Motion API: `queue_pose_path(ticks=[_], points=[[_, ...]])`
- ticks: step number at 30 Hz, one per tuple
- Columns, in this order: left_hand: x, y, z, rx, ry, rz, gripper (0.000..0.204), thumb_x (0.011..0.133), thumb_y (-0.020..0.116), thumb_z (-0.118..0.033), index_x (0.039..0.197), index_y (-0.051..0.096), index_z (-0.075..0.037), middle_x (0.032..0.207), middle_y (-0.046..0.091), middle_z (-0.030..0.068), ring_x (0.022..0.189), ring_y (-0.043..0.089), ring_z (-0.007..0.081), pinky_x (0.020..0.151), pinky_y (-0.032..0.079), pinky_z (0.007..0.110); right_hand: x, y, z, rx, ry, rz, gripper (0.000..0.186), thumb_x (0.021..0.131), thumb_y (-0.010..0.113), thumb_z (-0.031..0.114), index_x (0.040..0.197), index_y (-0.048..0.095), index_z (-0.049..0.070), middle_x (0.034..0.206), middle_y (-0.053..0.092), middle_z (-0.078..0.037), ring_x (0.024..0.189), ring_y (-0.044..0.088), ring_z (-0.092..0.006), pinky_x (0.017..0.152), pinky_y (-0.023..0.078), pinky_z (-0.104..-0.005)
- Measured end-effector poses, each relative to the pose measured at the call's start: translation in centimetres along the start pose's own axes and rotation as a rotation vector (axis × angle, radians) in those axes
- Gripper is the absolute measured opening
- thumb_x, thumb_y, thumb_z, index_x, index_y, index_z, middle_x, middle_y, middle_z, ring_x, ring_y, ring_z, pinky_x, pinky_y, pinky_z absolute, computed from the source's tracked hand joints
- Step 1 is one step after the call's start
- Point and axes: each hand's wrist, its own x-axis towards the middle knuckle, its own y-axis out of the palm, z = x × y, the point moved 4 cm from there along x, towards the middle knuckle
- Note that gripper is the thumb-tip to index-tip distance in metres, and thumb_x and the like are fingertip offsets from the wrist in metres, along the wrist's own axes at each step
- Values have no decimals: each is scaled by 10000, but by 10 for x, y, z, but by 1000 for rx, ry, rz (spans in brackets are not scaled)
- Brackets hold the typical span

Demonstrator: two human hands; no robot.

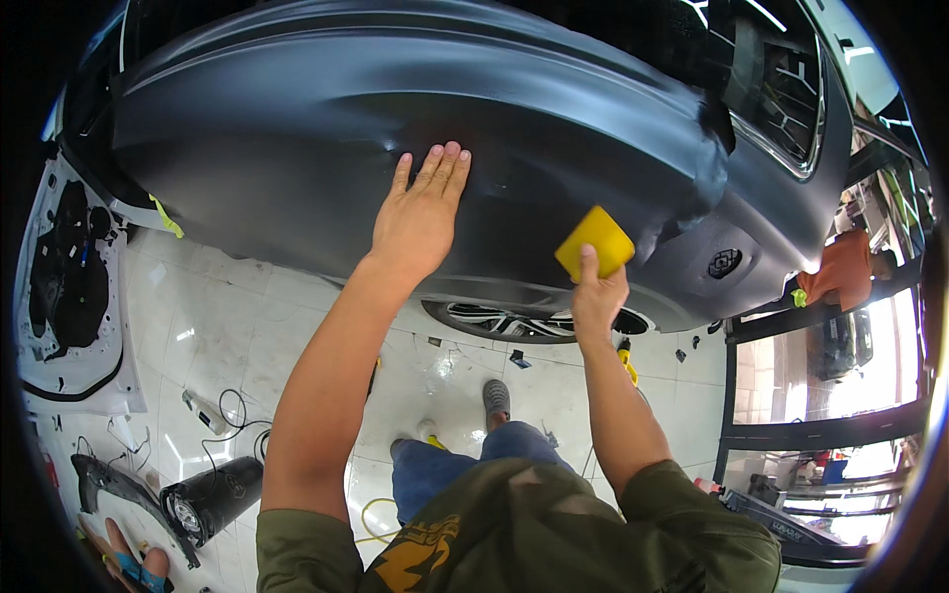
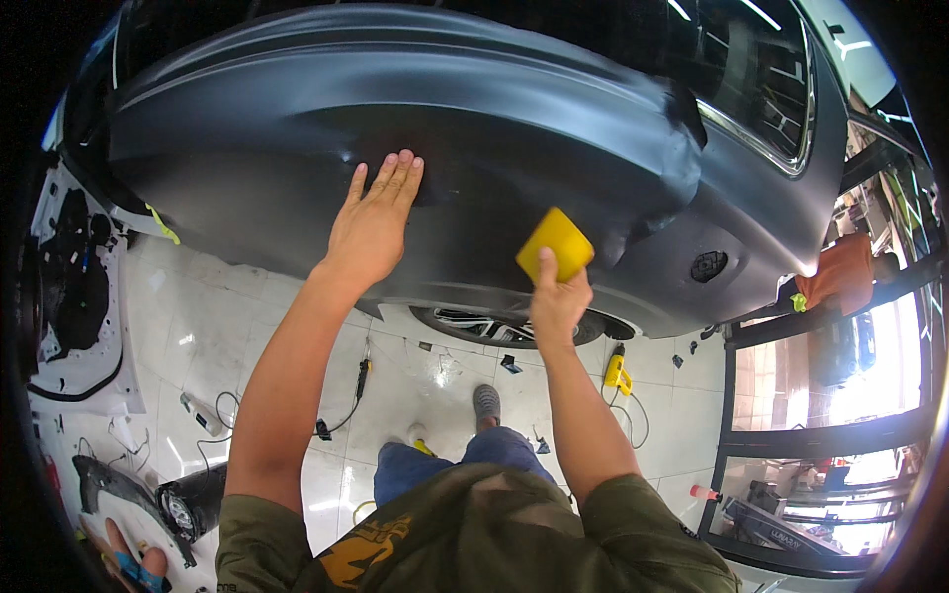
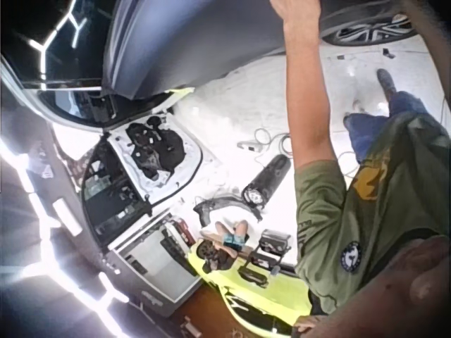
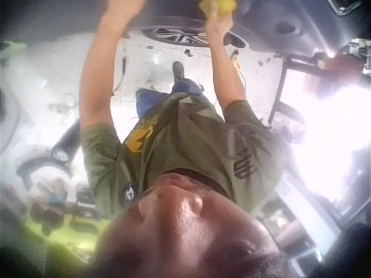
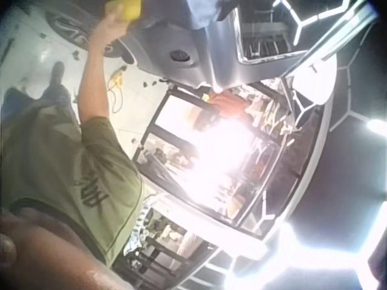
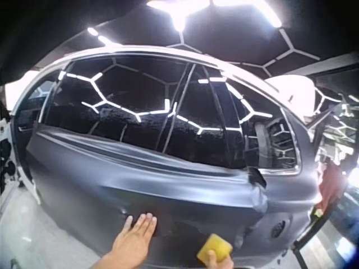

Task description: The person applies a matte black vinyl wrap to the front fender of a car. They use a yellow squeegee to smooth the film, a spray bottle to apply liquid, and a heat gun to stretch and conform the material around the wheel arch and body lines.

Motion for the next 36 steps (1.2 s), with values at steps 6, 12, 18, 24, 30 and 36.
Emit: queue_pose_path(ticks=[6, 12, 18, 24, 30, 36], points=[[1, -1, 4, 47, 29, 28, 710, 878, 459, 6, 1552, 247, -59, 1610, 275, 106, 1486, 265, 223, 1220, 180, 463, -29, 89, 36, -107, -23, -6, 317, 966, 620, 308, 1020, 653, -3, 891, 711, -119, 771, 670, -213, 736, 523, -361], [-34, -36, 5, -338, 82, -190, 608, 869, 517, -55, 1453, 379, 46, 1478, 437, 231, 1390, 388, 393, 1171, 262, 503, -53, 100, 65, -122, -180, 323, 253, 942, 611, 232, 1022, 640, -6, 894, 689, -219, 852, 675, -412, 764, 521, -446], [-204, 82, -72, -1207, -546, 82, 526, 884, 696, -299, 1282, 550, 13, 1279, 574, 213, 1233, 532, 332, 1049, 403, 393, -213, 27, -10, -407, -151, 1260, 512, 910, 660, 331, 1244, 557, -43, 1252, 570, -292, 1180, 568, -396, 992, 457, -443], [-484, 169, -91, -625, -611, 852, 505, 934, 545, -397, 1258, 592, -13, 1202, 621, 247, 1185, 525, 429, 1025, 428, 497, -297, -263, -318, -733, 1293, 841, 680, 981, 504, 510, 1486, 407, 64, 1530, 402, -171, 1370, 435, -316, 1118, 359, -373], [-618, 162, -167, -1239, -1511, 833, 842, 927, 570, -579, 1449, 385, 54, 1349, 554, 266, 1206, 583, 328, 1004, 471, 411, -364, -312, -397, -880, 824, 1648, 533, 1033, 433, 457, 1373, 540, 60, 1381, 557, -130, 1251, 526, -253, 1040, 425, -383], [-663, 179, -205, -1362, -1818, 953, 719, 945, 625, -423, 1431, 392, 54, 1320, 575, 213, 1112, 620, 304, 905, 523, 389, -317, -380, -246, -348, 1723, 357, 512, 1025, 473, 425, 1303, 573, 7, 1271, 623, -207, 1197, 580, -268, 1008, 458, -409]])
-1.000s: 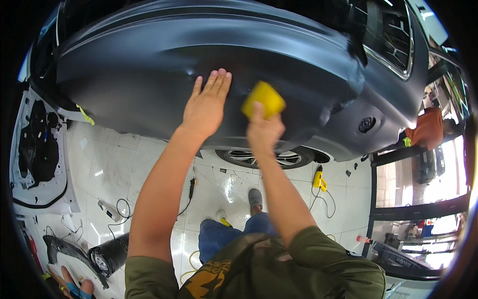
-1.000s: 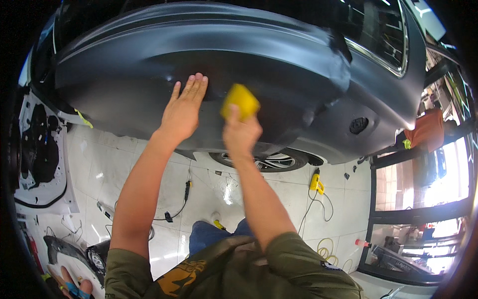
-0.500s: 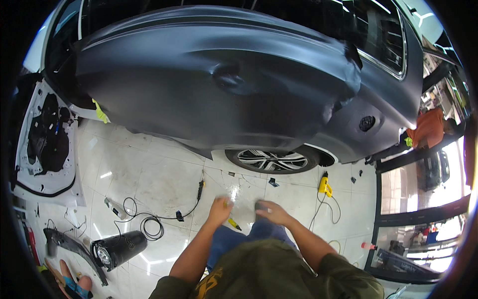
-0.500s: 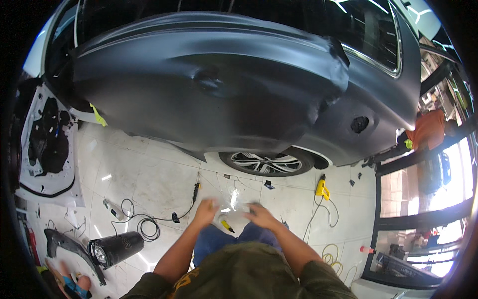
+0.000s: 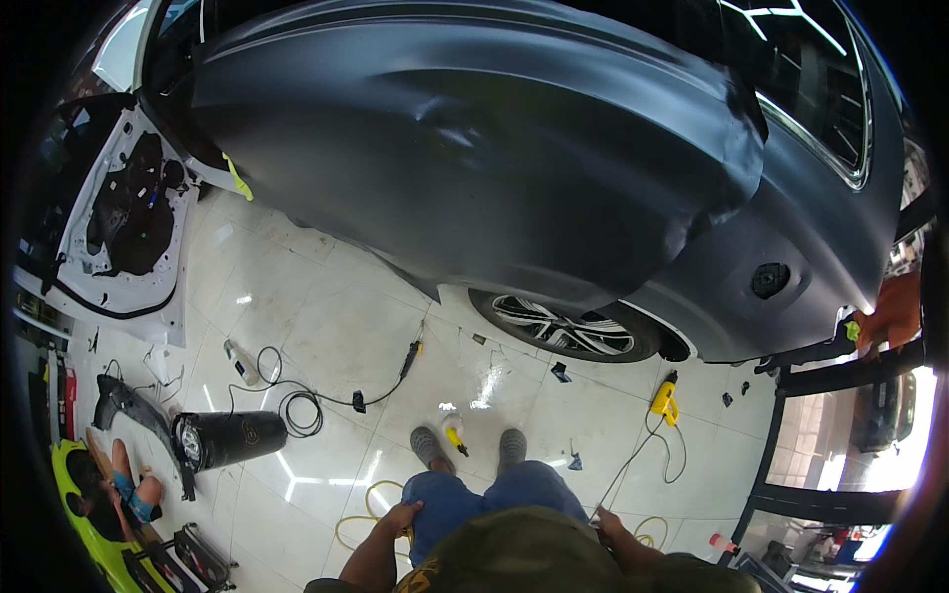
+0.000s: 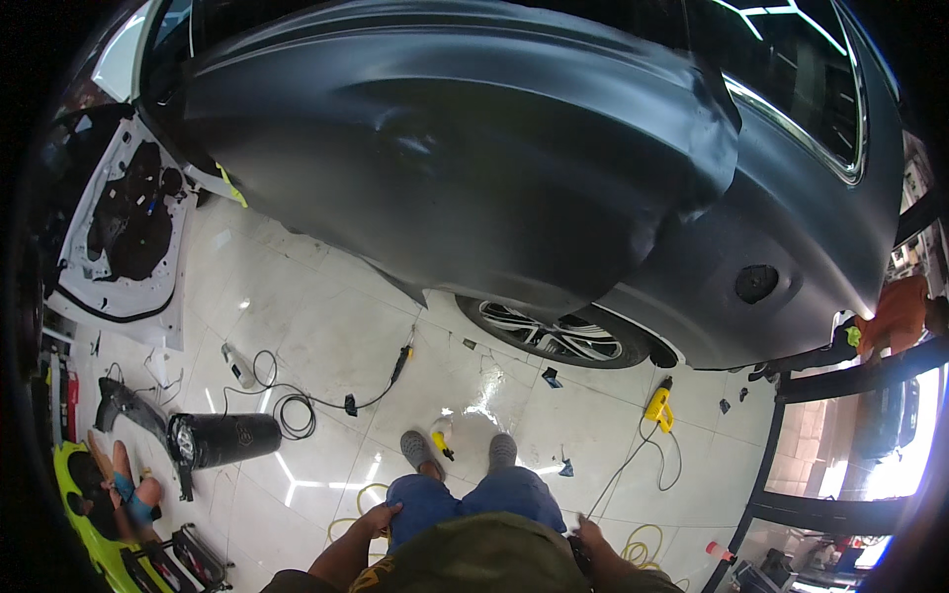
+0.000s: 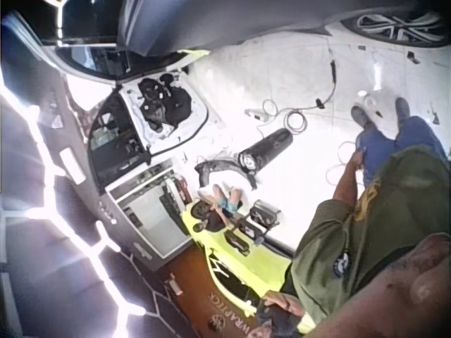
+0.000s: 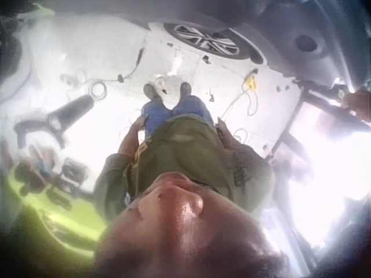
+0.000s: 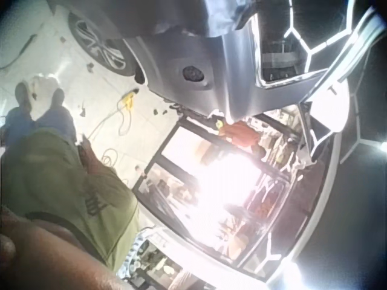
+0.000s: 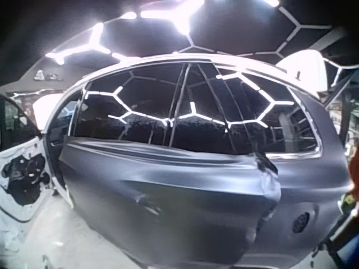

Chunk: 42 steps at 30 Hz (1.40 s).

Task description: The person applies a matte black vinyl wrap to the front fender of a car. They use a yellow squeegee to smooth the film, a spray bottle to apply liquid, and a heat gun to stretch and conform the material around the wheel arch and body lines.

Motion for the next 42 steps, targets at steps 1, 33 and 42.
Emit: queue_pose_path(ticks=[1, 33, 42], points=[[-10, 12, 5, -56, -14, 33, 695, 952, 619, -409, 1424, 401, 52, 1304, 587, 207, 1086, 632, 304, 878, 535, 391, -6, -16, -6, -68, 13, 29, 493, 1014, 488, 411, 1286, 584, 12, 1249, 631, -194, 1172, 587, -258, 990, 463, -401], [-59, -84, 91, -142, -103, 19, 476, 972, 571, -406, 1249, 600, -19, 1185, 668, 162, 1042, 667, 293, 840, 564, 485, 105, 137, -18, -806, -333, 185, 618, 935, 560, 393, 1390, 496, -20, 1351, 572, -173, 1198, 576, -304, 975, 482, -408], [-70, -82, 132, -392, 79, -35, 953, 849, 691, -539, 1522, 285, 0, 1444, 467, 245, 1255, 542, 323, 1010, 480, 410, 120, 121, -67, -966, -41, 259, 753, 992, 410, 608, 1400, 473, -22, 1301, 601, -130, 1160, 585, -268, 952, 499, -405]])
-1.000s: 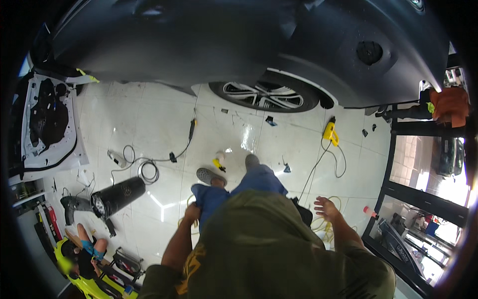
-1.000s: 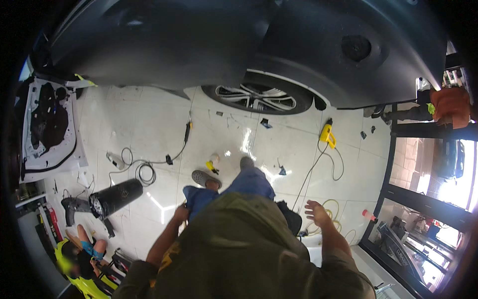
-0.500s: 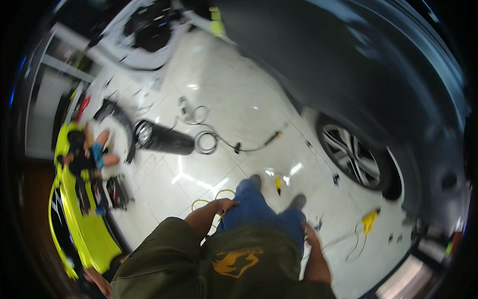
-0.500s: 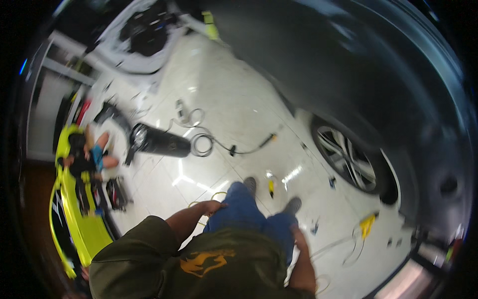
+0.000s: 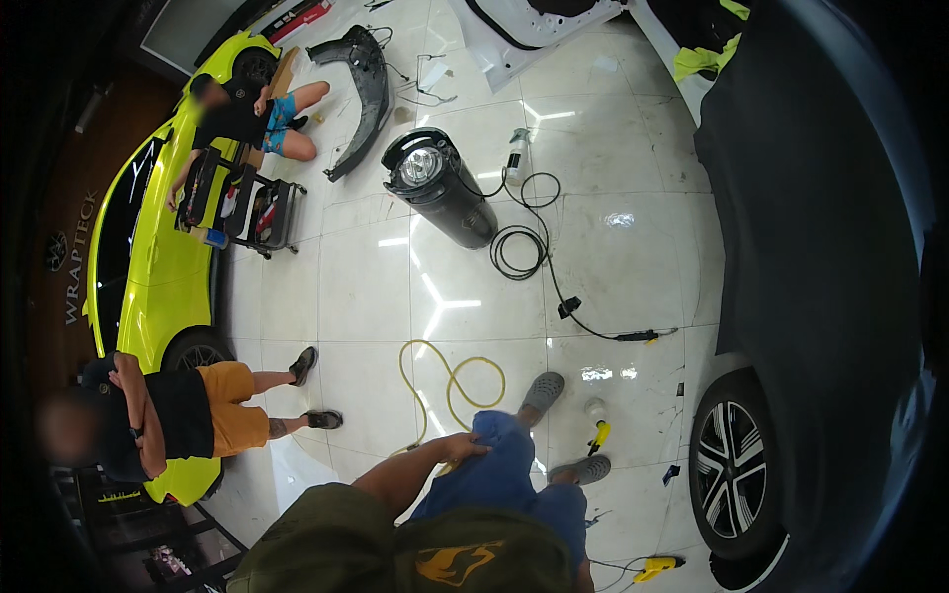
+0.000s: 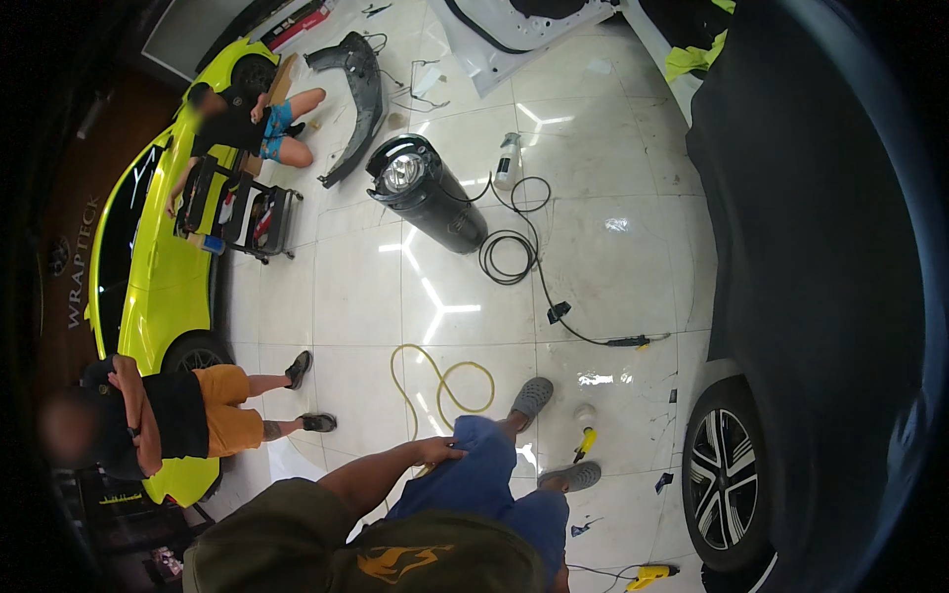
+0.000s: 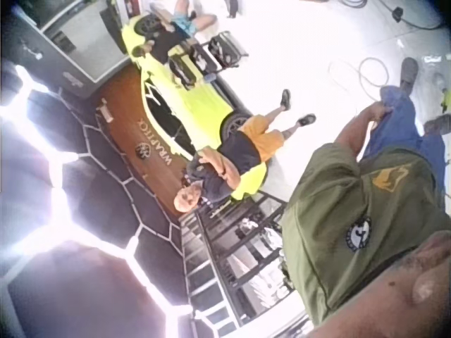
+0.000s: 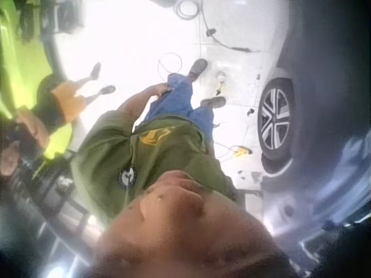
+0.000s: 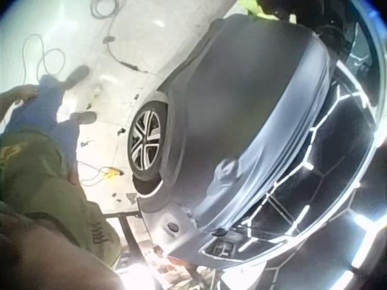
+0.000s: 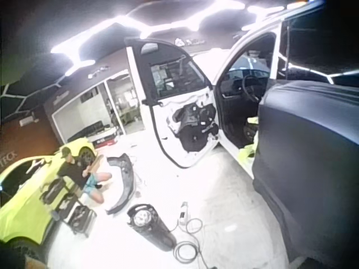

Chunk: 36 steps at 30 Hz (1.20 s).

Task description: The person applies a matte black vinyl wrap to the front fender of a car. They use a yellow squeegee to smooth the film, a spray bottle to apply liquid, and a heat gun to stretch and conform the material around the wheel arch and body lines.

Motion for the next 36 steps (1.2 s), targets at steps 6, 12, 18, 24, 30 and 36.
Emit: queue_pose_path(ticks=[6, 12, 18, 24, 30, 36], points=[[-5, -25, -12, 135, 55, 3, 668, 868, 678, -387, 1360, 511, 33, 1245, 624, 206, 1137, 614, 286, 989, 476, 384, -1, -37, 6, -41, -164, 8, 781, 1001, 340, 640, 1477, 383, 24, 1329, 585, -144, 1144, 595, -288, 967, 503, -435], [50, -92, 14, 1216, 173, -163, 691, 816, 666, -365, 1392, 498, -22, 1101, 682, 258, 948, 693, 375, 857, 543, 465, -167, -39, -168, 682, 165, -300, 872, 901, 450, 734, 1556, 174, 229, 1449, 438, -156, 1161, 505, -399, 978, 401, -567], [50, -116, -185, 1126, 328, -50, 615, 823, 695, -234, 1381, 510, -55, 1219, 638, 208, 1119, 618, 354, 986, 492, 412, -230, 143, -163, 743, -31, -233, 622, 984, 447, 502, 1477, 338, 140, 1371, 525, -141, 1139, 557, -316, 992, 439, -467], [42, -20, -280, 1362, 656, -11, 577, 787, 618, -170, 1350, 547, -60, 1209, 631, 226, 1050, 636, 365, 916, 501, 409, -273, 179, -139, 428, -457, -910, 471, 1028, 433, 328, 1378, 513, 24, 1291, 616, -145, 1168, 596, -250, 1008, 472, -384], [-22, 113, -238, 1161, 469, 222, 615, 791, 582, 9, 1394, 525, -99, 1250, 618, 54, 892, 587, 120, 686, 466, 264, -277, 106, -121, 1604, -531, -686, 448, 986, 520, 364, 1149, 632, -37, 1056, 682, -124, 924, 647, -214, 844, 513, -339], [-95, 330, -195, 1732, 1035, 706, 458, 884, 668, -160, 1320, 578, -53, 1291, 580, 153, 1084, 585, 282, 946, 463, 375, -282, 95, -145, 1172, -305, -575, 551, 966, 542, 466, 1211, 606, -23, 996, 655, -191, 902, 662, -269, 776, 551, -367]])
